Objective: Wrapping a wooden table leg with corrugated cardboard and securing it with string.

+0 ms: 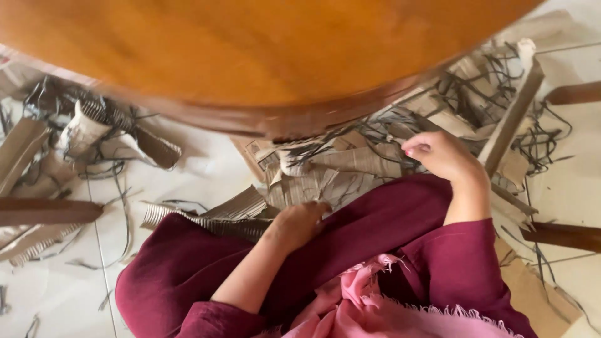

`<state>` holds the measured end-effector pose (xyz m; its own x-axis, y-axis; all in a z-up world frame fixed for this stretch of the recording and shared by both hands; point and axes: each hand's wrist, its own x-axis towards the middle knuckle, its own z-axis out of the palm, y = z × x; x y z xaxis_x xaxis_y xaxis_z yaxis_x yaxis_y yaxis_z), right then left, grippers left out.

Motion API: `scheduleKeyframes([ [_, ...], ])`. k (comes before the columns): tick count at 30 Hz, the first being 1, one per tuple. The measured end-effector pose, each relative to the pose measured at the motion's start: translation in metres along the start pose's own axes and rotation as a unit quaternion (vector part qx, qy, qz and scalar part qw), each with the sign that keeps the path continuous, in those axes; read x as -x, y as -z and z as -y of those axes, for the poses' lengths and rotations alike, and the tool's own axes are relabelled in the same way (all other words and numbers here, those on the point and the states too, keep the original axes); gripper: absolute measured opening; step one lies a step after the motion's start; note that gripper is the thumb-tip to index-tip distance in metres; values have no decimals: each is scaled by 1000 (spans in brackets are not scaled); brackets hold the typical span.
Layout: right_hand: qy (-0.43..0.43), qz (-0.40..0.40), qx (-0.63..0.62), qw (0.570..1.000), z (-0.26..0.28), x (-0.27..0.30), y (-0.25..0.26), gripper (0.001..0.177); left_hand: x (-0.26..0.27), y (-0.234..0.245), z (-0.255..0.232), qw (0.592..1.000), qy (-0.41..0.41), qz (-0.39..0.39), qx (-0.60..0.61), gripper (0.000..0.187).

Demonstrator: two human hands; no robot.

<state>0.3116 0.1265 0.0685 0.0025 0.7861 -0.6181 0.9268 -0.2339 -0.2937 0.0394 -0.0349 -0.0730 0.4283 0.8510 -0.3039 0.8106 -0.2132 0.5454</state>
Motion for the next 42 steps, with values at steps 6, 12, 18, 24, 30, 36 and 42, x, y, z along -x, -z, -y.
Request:
scheduleKeyframes([
  [6, 56, 96, 60, 992, 12, -28, -28, 34, -14, 15, -7, 994, 27, 106, 21, 33],
  [12, 87, 144, 170, 971, -5, -95, -86, 62, -19, 44, -6, 994, 51, 97, 1, 42],
  [18, 92, 129, 75, 985, -12, -98, -76, 55, -15, 52, -15, 995, 34, 84, 41, 40],
  [24, 192, 112, -460, 860, 12, -31, -39, 42, -10, 74, -27, 990, 6, -60, 127, 41],
  [30, 204, 183, -630, 727, 28, -10, -63, 29, -5, 84, -42, 914, -22, -197, 354, 70],
  [36, 228, 239, -628, 705, 37, -17, -77, 23, -4, 82, -22, 918, -23, -209, 337, 22],
  [42, 228, 237, -489, 808, 41, -6, -48, 21, 2, 104, -1, 941, -32, -170, 292, 23],
])
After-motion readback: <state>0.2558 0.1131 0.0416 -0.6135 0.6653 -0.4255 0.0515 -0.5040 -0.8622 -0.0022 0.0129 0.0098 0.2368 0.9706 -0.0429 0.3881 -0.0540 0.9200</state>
